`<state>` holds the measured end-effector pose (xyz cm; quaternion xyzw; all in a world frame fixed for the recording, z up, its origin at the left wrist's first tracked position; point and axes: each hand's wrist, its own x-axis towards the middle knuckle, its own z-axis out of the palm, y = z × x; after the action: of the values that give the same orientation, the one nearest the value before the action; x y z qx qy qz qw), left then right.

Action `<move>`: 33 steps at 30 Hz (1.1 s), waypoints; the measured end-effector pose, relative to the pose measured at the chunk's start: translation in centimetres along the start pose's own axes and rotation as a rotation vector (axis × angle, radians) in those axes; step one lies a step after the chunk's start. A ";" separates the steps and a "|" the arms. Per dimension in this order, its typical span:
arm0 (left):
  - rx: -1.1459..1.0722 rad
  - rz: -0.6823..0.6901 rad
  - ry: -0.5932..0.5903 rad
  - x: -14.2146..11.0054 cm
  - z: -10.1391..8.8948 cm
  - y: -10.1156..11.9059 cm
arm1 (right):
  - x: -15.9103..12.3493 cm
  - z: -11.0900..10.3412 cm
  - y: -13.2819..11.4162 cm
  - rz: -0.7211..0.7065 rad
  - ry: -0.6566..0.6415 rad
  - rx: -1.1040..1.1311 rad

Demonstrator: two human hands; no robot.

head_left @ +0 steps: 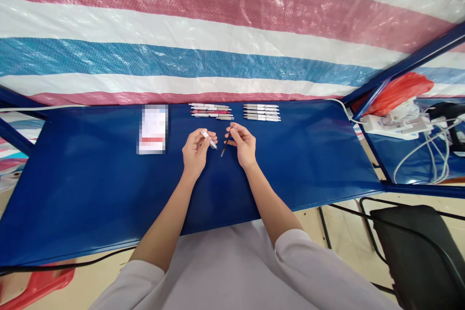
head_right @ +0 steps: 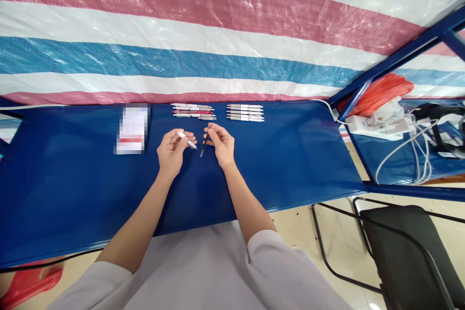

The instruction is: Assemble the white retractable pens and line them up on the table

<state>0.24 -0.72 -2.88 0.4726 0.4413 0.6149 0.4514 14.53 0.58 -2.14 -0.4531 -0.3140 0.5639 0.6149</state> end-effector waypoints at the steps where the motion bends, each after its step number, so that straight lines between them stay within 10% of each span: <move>1: -0.009 -0.028 -0.008 0.1 0.0 -0.1 | 0.0 0.0 0.0 0.001 -0.008 -0.002; 33: -0.132 -0.169 0.051 1.2 -0.5 0.5 | -0.1 1.0 -0.8 -0.156 0.114 -0.008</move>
<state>-0.46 0.34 -2.29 0.3873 0.4495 0.6141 0.5204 14.01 0.76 -1.00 -0.4608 -0.3151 0.4864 0.6721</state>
